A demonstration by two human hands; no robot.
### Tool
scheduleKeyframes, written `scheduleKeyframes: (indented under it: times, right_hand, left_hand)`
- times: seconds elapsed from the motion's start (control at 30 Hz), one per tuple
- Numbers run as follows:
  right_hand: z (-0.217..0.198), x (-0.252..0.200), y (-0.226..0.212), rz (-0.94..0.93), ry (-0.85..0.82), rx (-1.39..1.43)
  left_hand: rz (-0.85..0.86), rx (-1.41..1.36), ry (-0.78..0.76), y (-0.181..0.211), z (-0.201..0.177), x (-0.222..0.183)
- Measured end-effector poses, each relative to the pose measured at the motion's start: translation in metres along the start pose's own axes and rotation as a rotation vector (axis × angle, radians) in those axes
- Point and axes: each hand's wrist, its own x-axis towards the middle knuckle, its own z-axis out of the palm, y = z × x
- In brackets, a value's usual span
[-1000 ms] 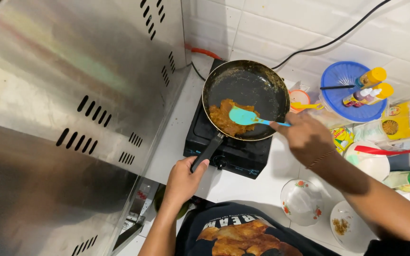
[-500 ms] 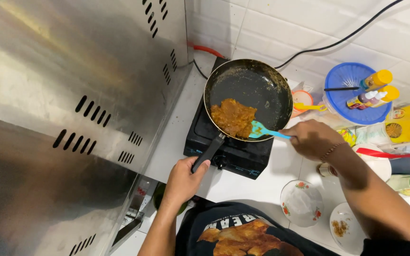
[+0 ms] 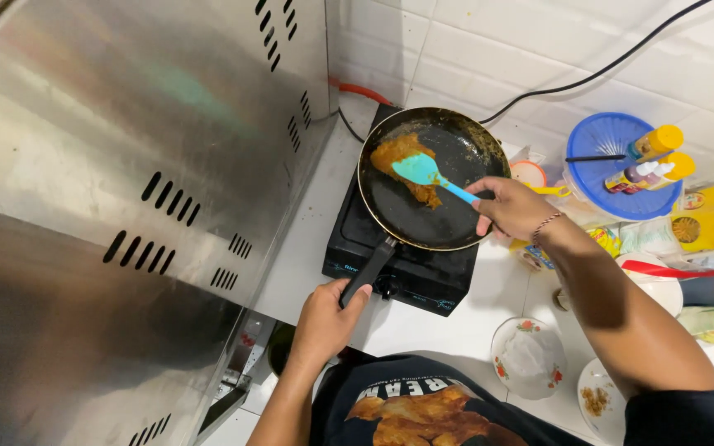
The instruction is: Stirring and frying a thick food mixture in a pan, then moving to a sink area to handle bowls and clean.
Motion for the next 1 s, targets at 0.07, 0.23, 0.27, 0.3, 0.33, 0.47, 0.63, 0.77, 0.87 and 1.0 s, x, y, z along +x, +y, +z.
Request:
scheduleKeyframes:
  times: [0.07,0.23,0.27,0.3,0.33,0.47,0.63,0.77,0.87,1.0]
  right_hand:
    - [-0.007,0.011,0.006,0.018,0.065,-0.275]
    - [-0.023,0.003,-0.021,0.004,0.254,-0.685]
    - [-0.023,0.002,-0.024,-0.012,0.283,-0.732]
    - [-0.023,0.001,-0.027,-0.028,0.311,-0.779]
    - [-0.018,0.022,-0.008,-0.026,0.309,-0.779]
    - [-0.02,0.019,-0.007,-0.004,0.161,-0.88]
    - [-0.051,-0.056,-0.075,0.196,0.079,-0.912]
    - [-0.02,-0.019,-0.065,0.09,0.269,-0.824]
    - [-0.014,0.019,-0.047,0.137,0.166,-0.872]
    - [-0.038,-0.037,-0.089,0.296,0.123,-0.891]
  left_hand:
    - [0.014,-0.004,-0.002,-0.006,0.002,0.004]
    - [0.023,0.008,-0.001,-0.014,0.005,0.004]
    - [0.024,0.018,0.001,-0.019,0.006,0.005]
    - [0.025,0.028,0.003,-0.024,0.009,0.006]
    - [0.023,0.027,0.001,-0.024,0.01,0.005]
    - [0.031,0.085,0.026,-0.026,0.011,0.006]
    - [0.002,0.172,0.009,-0.021,0.01,0.004]
    - [-0.01,0.191,0.002,-0.025,0.015,0.002]
    - [0.0,0.205,0.021,-0.025,0.015,0.002]
    - [-0.026,0.194,0.015,-0.02,0.014,0.001]
